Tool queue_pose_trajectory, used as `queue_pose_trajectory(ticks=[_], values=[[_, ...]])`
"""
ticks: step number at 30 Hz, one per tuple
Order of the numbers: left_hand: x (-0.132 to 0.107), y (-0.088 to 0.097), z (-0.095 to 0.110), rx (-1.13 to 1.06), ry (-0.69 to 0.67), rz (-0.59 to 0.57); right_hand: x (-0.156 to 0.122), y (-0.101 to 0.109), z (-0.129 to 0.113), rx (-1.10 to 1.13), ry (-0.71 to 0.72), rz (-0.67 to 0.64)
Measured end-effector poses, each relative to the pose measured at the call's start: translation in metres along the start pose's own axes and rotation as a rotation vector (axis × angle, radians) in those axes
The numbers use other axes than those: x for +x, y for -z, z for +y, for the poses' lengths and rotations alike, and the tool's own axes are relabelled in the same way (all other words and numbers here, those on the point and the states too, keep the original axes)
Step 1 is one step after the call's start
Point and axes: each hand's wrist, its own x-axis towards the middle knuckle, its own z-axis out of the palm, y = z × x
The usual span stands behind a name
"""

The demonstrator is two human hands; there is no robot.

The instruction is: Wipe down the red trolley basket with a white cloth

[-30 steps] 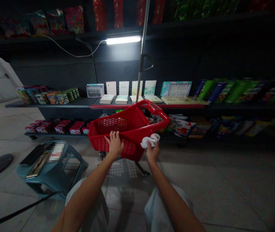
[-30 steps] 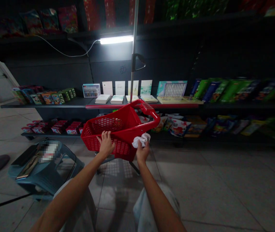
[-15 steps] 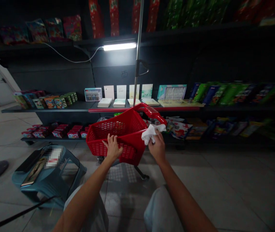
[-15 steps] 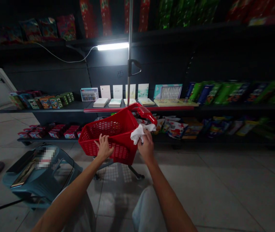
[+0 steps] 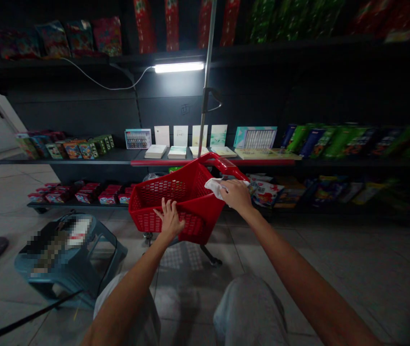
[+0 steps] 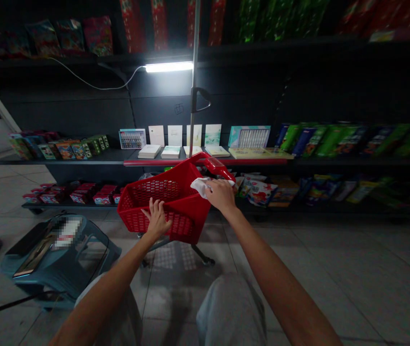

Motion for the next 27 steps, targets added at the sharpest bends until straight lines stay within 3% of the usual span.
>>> queue_pose_trajectory(ticks=[4,9,13,21,27], values=[[-0.001,0.001,0.000,0.060,0.015,-0.006,0.000,0.003,-0.008,-0.102,-0.002,-0.049],[-0.004,0.010,-0.009,0.120,0.030,-0.022,-0.010,0.001,-0.036,-0.128,-0.036,-0.025],[-0.010,0.016,-0.012,0.093,0.105,0.037,-0.020,0.008,-0.059,-0.112,-0.001,-0.017],[-0.037,0.015,0.035,-0.012,-0.125,0.088,-0.039,0.026,-0.102,-0.009,0.170,-0.063],[-0.042,0.014,0.050,-0.055,-0.043,0.103,-0.039,0.036,-0.128,0.066,0.254,-0.154]])
